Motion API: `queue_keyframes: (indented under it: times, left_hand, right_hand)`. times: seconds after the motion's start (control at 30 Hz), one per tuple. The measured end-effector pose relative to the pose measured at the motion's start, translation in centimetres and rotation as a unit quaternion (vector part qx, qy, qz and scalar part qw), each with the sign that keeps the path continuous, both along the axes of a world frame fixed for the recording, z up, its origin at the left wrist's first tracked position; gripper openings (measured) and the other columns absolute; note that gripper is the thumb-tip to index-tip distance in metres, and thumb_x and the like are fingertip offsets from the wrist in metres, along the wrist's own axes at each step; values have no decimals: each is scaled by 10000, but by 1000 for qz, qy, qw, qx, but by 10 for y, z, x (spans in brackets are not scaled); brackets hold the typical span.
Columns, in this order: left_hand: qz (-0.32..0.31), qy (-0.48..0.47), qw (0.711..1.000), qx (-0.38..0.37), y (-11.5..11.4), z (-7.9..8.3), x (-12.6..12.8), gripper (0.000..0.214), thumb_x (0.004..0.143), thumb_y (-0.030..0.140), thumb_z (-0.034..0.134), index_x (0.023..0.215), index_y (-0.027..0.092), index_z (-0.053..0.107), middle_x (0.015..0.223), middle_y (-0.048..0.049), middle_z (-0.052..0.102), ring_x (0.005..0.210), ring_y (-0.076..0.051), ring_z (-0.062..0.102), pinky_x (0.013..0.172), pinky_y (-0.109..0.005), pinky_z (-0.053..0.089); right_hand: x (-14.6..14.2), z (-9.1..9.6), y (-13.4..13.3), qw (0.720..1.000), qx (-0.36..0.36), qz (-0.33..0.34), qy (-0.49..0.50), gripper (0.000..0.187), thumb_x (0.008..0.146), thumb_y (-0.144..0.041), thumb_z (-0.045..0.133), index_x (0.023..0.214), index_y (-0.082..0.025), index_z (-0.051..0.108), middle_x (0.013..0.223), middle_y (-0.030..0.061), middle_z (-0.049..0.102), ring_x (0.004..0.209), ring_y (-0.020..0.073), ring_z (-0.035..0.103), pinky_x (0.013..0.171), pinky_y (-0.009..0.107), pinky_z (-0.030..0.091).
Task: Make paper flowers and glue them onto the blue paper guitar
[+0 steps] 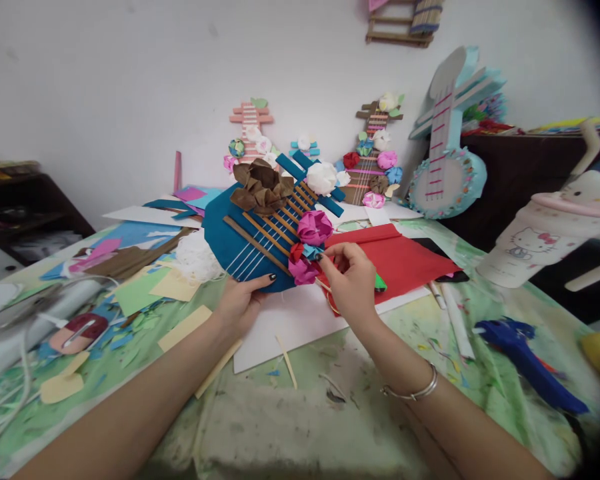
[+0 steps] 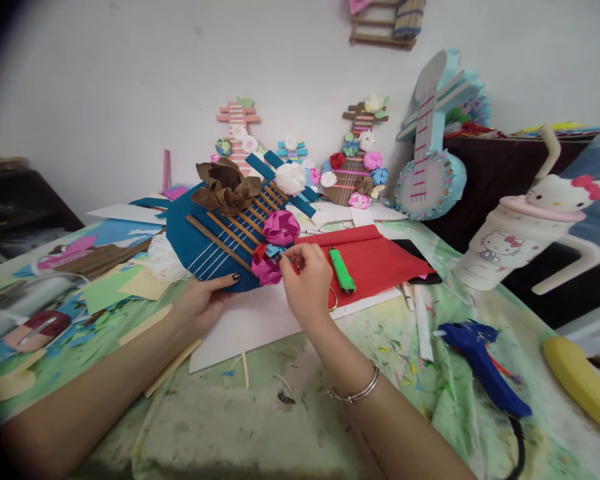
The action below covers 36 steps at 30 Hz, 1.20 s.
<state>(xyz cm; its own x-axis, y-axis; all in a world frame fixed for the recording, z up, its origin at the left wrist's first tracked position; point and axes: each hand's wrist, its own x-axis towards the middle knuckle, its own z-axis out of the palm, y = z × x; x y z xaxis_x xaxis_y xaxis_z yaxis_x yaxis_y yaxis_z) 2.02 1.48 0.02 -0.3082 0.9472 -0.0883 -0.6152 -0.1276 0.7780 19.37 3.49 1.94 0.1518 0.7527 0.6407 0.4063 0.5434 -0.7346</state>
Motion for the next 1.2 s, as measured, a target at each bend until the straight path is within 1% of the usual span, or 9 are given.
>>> queue_keyframes:
  times: [0.07, 0.23, 0.43, 0.67, 0.83, 0.93, 1.07, 1.13, 1.2]
  left_hand:
    - [-1, -4, 1000, -6, 1, 1, -1, 806, 624, -148, 661, 1324, 217, 495, 1235, -143, 637, 1071, -313, 641, 892, -465, 565]
    - [-15, -22, 999, -22, 4, 3, -5, 752, 652, -160, 602, 1314, 183, 510, 1204, -155, 651, 1006, -297, 673, 877, -457, 575]
    - [-41, -46, 997, -44, 10, 1, -13, 642, 697, -130, 534, 1280, 138, 541, 1149, -164, 673, 904, -259, 704, 836, -404, 600]
    - [-50, -58, 995, -56, 11, 1, -16, 639, 708, -120, 515, 1288, 148, 532, 1139, -156, 678, 891, -245, 708, 830, -367, 603]
    - [-54, -53, 996, -39, 11, 2, -16, 644, 701, -128, 524, 1280, 154, 535, 1109, -151, 690, 824, -227, 717, 782, -355, 617]
    - [-54, -59, 996, -38, 10, 4, -16, 626, 712, -134, 496, 1275, 136, 539, 1088, -155, 696, 801, -219, 718, 773, -353, 617]
    - [-56, -75, 994, -47, 9, 7, -15, 560, 739, -118, 470, 1239, 115, 566, 1076, -159, 699, 824, -227, 717, 784, -366, 611]
    - [-57, -84, 993, -60, 10, 7, -15, 516, 753, -98, 477, 1218, 102, 580, 1069, -163, 700, 842, -235, 715, 777, -362, 613]
    - [-59, -90, 992, -70, 10, 7, -15, 486, 764, -82, 485, 1204, 97, 590, 1067, -164, 700, 856, -239, 713, 774, -351, 613]
  right_hand:
    - [4, 2, 3, 999, 4, -1, 39, 9, 746, -190, 591, 747, -190, 600, 678, -9, 557, 629, 131, 516, 625, 284, 431]
    - [10, 3, 9, 993, 16, 19, 116, 85, 746, -171, 581, 823, -188, 613, 775, 26, 646, 717, 147, 606, 707, 305, 506]
    - [11, -2, 14, 984, -28, 57, 168, 97, 675, -155, 640, 763, -184, 613, 707, 11, 652, 682, 150, 626, 683, 304, 530]
    - [9, -7, 16, 975, -47, 96, 197, 85, 644, -137, 641, 718, -178, 642, 707, 20, 681, 690, 166, 656, 714, 325, 547]
    - [8, -8, 14, 975, -66, 116, 178, 105, 654, -134, 599, 694, -176, 687, 701, 24, 705, 690, 178, 667, 720, 326, 549]
    - [7, -10, 13, 981, -59, 113, 149, 146, 683, -136, 572, 728, -177, 704, 711, 24, 707, 686, 174, 661, 705, 314, 541]
    - [6, -8, 10, 993, 5, 105, 61, 135, 732, -144, 577, 761, -191, 700, 787, 32, 689, 697, 153, 625, 692, 290, 517]
    - [5, -6, 8, 993, 38, 108, 17, 102, 730, -142, 611, 771, -192, 689, 802, 30, 657, 673, 138, 591, 663, 275, 501]
    - [4, -4, 5, 993, 51, 105, -11, 99, 725, -151, 646, 809, -192, 677, 813, 27, 631, 655, 129, 560, 642, 269, 487]
